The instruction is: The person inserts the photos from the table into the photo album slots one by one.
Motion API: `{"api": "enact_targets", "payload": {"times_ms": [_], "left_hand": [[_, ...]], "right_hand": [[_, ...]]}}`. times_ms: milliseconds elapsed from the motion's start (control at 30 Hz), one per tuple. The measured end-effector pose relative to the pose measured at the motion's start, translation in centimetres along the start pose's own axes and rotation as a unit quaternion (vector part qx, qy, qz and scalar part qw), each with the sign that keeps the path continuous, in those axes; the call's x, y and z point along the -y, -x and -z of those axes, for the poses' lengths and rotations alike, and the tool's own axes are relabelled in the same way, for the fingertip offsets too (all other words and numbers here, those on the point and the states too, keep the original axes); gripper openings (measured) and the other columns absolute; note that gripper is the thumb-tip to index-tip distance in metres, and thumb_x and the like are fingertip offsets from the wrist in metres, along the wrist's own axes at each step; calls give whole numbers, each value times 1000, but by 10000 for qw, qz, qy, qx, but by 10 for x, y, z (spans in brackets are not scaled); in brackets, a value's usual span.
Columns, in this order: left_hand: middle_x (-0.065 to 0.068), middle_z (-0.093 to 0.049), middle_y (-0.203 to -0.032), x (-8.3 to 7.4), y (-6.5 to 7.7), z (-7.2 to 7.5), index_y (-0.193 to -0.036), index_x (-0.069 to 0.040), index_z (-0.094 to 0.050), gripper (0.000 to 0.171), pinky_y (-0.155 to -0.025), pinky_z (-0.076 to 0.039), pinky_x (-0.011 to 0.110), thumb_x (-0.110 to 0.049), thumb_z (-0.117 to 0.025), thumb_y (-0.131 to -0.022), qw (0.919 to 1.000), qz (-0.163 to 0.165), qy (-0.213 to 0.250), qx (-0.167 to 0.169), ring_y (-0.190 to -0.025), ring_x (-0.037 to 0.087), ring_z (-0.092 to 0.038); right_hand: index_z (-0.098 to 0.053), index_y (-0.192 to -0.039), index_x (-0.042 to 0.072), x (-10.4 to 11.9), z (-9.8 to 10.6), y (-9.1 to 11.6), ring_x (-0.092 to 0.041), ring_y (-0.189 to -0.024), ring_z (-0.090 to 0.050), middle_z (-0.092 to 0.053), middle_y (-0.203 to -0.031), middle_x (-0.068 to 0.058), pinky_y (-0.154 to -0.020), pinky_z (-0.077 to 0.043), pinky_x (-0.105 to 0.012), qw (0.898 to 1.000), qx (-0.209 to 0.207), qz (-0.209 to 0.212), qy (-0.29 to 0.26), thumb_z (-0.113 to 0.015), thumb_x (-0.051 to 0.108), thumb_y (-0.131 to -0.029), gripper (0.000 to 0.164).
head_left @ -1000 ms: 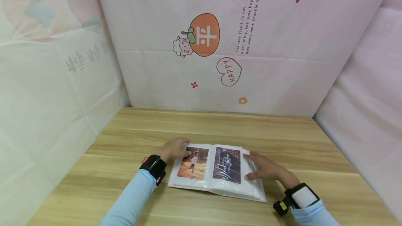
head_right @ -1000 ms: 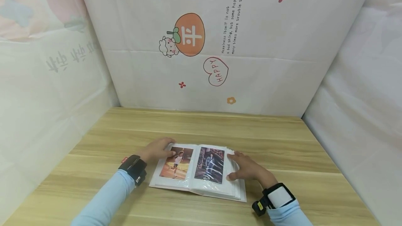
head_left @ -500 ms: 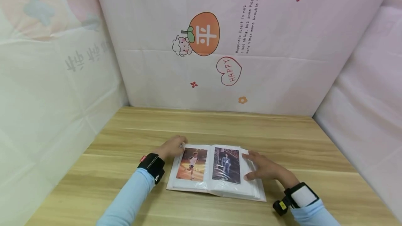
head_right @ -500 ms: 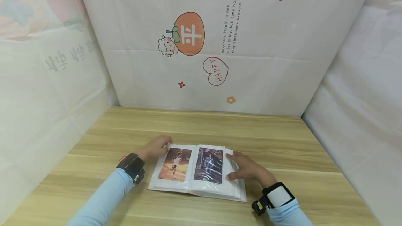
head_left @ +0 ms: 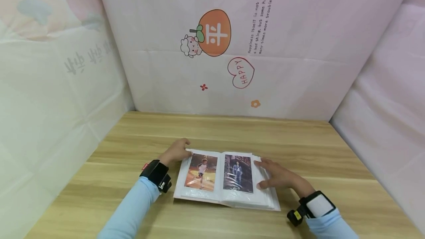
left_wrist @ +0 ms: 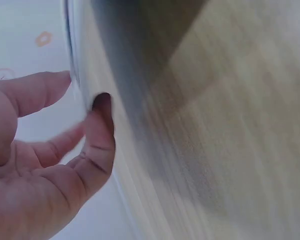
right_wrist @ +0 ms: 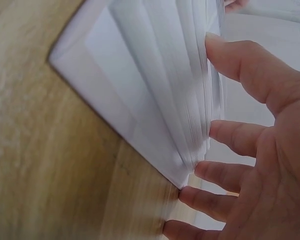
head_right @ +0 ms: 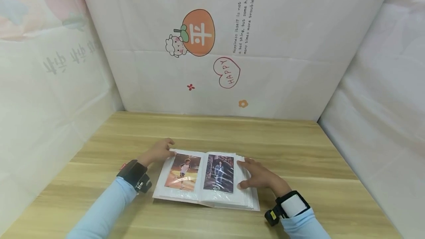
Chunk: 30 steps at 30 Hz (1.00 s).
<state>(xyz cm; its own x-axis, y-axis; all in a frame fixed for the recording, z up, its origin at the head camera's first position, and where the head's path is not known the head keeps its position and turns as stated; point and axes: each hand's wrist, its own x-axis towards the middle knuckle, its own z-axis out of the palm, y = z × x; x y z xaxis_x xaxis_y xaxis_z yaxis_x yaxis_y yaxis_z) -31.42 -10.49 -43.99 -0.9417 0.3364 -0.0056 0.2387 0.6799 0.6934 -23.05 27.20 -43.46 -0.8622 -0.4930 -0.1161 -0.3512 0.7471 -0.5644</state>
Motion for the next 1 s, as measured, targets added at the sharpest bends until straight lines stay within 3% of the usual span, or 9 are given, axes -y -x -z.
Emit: {"api": "enact_targets", "payload": {"times_ms": [67, 167, 333, 567, 833, 1000], "left_hand": [[17, -58, -91, -1, 4, 4, -118, 10, -50, 44, -63, -48, 33, -4, -66, -80, 9980, 323, 536, -86, -73, 22, -55], [13, -58, -83, -2, 11, 8, -117, 11, -50, 42, -56, -46, 30, -1, -64, -80, 9881, 597, 1414, -72, -62, 17, -53], [13, -64, -87, -5, 26, 6, -125, 9, -46, 46, -59, -49, 31, 3, -61, -81, 9682, 723, 2395, -10, -68, 20, -61], [17, -66, -87, -12, 44, 3, -129, 12, -40, 47, -61, -52, 37, 3, -55, -86, 9617, 537, 2689, 20, -69, 26, -65], [19, -66, -88, -14, 47, 3, -128, 12, -40, 44, -61, -53, 37, 3, -53, -87, 9570, 398, 2871, -83, -70, 27, -65], [22, -65, -91, -17, 51, 2, -128, 13, -38, 43, -64, -53, 38, 1, -51, -89, 9449, 237, 3257, -222, -74, 29, -65]], "right_hand": [[-34, -140, -2, -1, 0, -1, -53, -127, -17, -16, -142, -36, -97, -17, -65, 10000, -12, -8, 26, -74, 38, -75, 87], [-34, -140, -3, -2, 0, -1, -53, -128, -17, -16, -142, -36, -97, -16, -65, 10000, -10, -30, 29, -74, 38, -75, 87], [-34, -140, -3, -2, 1, -1, -53, -127, -17, -16, -142, -36, -97, -16, -65, 10000, -2, -26, 38, -74, 39, -75, 87], [-34, -140, -3, 0, 1, -2, -53, -128, -15, -15, -143, -35, -97, -15, -66, 10000, -2, -41, -5, -74, 39, -75, 87], [-33, -140, -4, 0, -2, -3, -53, -127, -18, -17, -142, -36, -97, -17, -65, 9999, -41, 2, 95, -73, 39, -76, 87], [-30, -137, -12, 1, -2, 4, -55, -124, -22, -22, -136, -41, -97, -19, -63, 9993, -78, 340, 132, -70, 38, -79, 87]]}}
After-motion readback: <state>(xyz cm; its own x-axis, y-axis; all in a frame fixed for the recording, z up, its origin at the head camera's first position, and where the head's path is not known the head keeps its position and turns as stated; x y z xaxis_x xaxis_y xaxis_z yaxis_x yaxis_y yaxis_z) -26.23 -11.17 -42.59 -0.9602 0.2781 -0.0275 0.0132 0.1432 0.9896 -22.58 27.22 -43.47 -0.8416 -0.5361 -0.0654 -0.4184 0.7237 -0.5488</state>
